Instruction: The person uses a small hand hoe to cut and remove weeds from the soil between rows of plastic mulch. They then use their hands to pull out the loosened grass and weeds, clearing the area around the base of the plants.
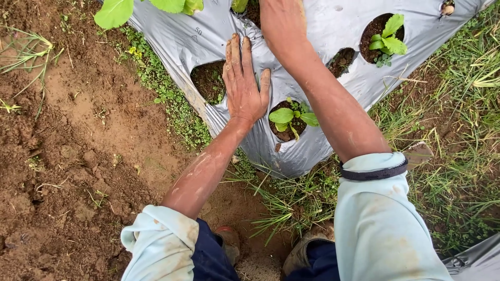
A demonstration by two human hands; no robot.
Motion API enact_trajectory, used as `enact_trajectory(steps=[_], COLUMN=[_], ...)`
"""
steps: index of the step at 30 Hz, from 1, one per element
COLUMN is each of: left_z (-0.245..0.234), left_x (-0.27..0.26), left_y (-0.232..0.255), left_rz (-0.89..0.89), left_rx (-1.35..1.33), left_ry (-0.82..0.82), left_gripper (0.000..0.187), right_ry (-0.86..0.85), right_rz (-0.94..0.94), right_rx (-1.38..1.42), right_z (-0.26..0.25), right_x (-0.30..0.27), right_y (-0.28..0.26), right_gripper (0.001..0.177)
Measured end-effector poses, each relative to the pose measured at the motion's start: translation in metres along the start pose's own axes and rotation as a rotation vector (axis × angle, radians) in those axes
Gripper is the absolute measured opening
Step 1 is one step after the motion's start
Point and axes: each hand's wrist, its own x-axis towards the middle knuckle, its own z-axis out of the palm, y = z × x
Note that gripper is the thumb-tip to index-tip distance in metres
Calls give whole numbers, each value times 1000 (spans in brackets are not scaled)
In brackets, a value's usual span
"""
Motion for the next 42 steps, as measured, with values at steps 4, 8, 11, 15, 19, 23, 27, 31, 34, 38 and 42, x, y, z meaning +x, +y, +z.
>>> enact_trajectory(steps=[4,8,11,15,19,23,27,31,34,38,42], left_z=[5,4,0,0,-1,7,14,15,18,21,23], left_x=[-2,-1,-1,-2,-4,-4,-6,-10,-10,-9,-12], left_y=[-4,-4,-2,0,3,-2,-7,-5,-6,-7,-10], left_rz=[2,7,15,20,47,70,55,97,55,36,16], left_rx=[9,-14,-17,-29,-49,-23,40,22,92,111,114], left_ry=[-1,10,16,35,55,84,79,115,103,95,78], left_gripper=[70,69,68,67,65,65,66,63,64,64,66], right_ry=[1,-149,-130,-176,-195,-390,-1297,-1344,-822,-255,-54], right_rz=[-123,-78,-88,104,261,336,46,110,557,667,688], right_rx=[103,208,215,647,967,1377,1131,664,622,564,745], right_z=[-34,-27,-13,-32,-63,-150,-216,-231,-215,-163,-133], right_x=[0,7,6,-1,-11,-56,-137,-170,-174,-187,-192], right_y=[-2,-8,-9,0,6,26,59,97,133,152,149], right_gripper=[24,5,18,9,12,14,27,48,24,22,9])
